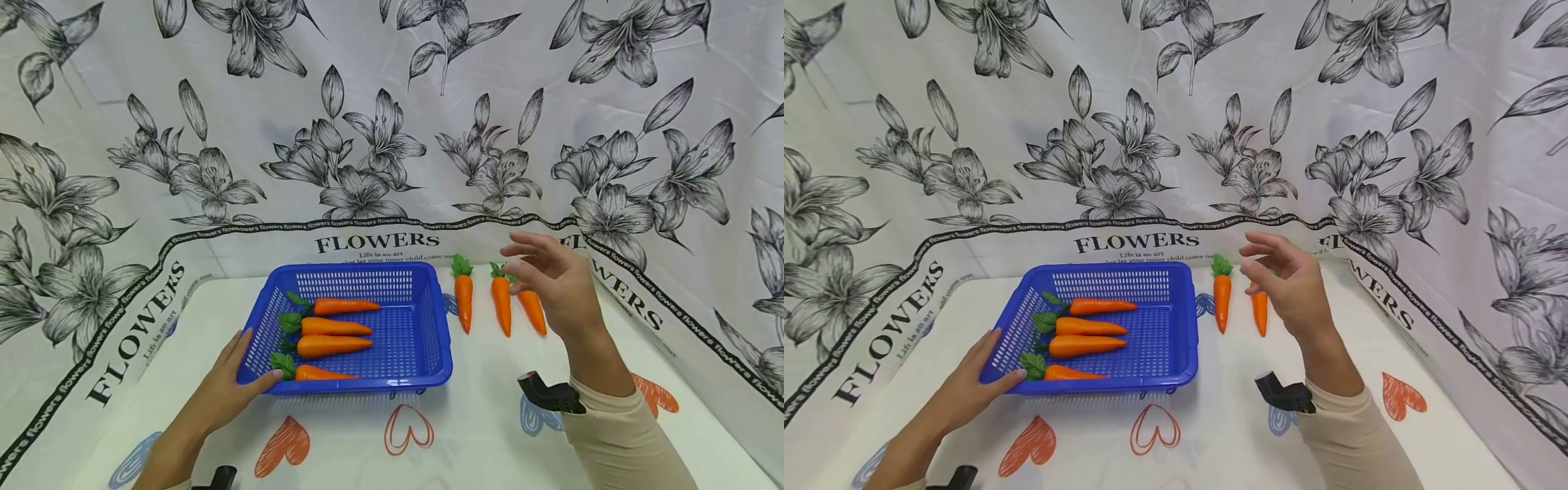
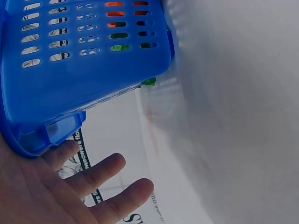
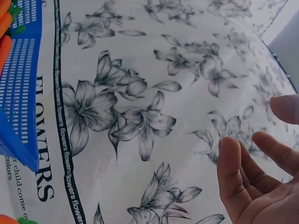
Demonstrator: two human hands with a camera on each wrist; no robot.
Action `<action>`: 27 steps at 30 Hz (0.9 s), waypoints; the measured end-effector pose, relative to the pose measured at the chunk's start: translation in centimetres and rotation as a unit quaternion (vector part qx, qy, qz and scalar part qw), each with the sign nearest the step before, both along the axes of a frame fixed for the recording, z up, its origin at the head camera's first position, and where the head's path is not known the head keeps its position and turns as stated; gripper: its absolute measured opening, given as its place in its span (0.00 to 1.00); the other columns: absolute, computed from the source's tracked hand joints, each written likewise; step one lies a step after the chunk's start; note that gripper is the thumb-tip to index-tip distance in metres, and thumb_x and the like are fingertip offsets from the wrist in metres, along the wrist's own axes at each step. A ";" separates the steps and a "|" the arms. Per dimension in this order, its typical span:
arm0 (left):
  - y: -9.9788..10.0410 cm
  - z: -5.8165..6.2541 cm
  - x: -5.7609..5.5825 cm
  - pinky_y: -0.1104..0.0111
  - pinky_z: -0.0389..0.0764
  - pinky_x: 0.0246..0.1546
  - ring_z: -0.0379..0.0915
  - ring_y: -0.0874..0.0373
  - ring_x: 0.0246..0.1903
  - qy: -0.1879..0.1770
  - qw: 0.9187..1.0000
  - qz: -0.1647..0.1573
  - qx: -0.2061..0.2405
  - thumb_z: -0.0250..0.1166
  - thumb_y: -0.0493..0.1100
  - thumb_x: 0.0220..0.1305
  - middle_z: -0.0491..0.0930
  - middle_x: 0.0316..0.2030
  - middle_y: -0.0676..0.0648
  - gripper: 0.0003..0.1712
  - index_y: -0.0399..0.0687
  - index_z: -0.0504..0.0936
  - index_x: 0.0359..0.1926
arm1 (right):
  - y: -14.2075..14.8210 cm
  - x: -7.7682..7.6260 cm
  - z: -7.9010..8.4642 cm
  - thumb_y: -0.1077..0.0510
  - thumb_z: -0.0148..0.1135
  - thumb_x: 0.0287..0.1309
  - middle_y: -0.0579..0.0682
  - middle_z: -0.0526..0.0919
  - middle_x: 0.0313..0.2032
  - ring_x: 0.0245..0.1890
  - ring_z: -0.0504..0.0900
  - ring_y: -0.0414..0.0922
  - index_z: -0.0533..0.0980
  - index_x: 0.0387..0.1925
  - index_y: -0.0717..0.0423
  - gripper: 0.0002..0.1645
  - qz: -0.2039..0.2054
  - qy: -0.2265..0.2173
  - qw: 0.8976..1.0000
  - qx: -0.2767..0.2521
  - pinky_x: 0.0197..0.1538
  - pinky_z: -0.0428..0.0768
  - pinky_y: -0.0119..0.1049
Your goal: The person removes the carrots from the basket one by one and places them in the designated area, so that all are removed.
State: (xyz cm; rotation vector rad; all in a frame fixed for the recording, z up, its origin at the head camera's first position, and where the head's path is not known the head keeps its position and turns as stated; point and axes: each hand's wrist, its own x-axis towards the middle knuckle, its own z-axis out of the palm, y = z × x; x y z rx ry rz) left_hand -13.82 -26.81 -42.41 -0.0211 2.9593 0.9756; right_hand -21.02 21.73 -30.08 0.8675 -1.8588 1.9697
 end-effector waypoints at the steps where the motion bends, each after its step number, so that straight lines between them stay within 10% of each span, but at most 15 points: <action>1: 0.0 0.0 0.0 0.29 0.51 0.55 0.43 0.22 0.64 -0.001 1.000 0.000 -0.001 0.61 0.66 0.61 0.35 0.72 0.30 0.59 0.47 0.35 0.76 | -0.3 0.0 0.1 0.73 0.58 0.60 0.66 0.77 0.45 0.34 0.81 0.50 0.74 0.58 0.65 0.23 -0.002 0.006 1.000 0.003 0.32 0.83 0.34; 27: 0.1 0.1 0.2 0.29 0.52 0.55 0.45 0.22 0.63 -0.003 1.000 0.003 0.007 0.62 0.65 0.61 0.36 0.72 0.29 0.60 0.47 0.35 0.76 | -9.0 -2.9 -0.2 0.66 0.63 0.59 0.63 0.78 0.45 0.41 0.79 0.54 0.75 0.57 0.61 0.23 0.005 0.009 1.000 0.015 0.35 0.84 0.43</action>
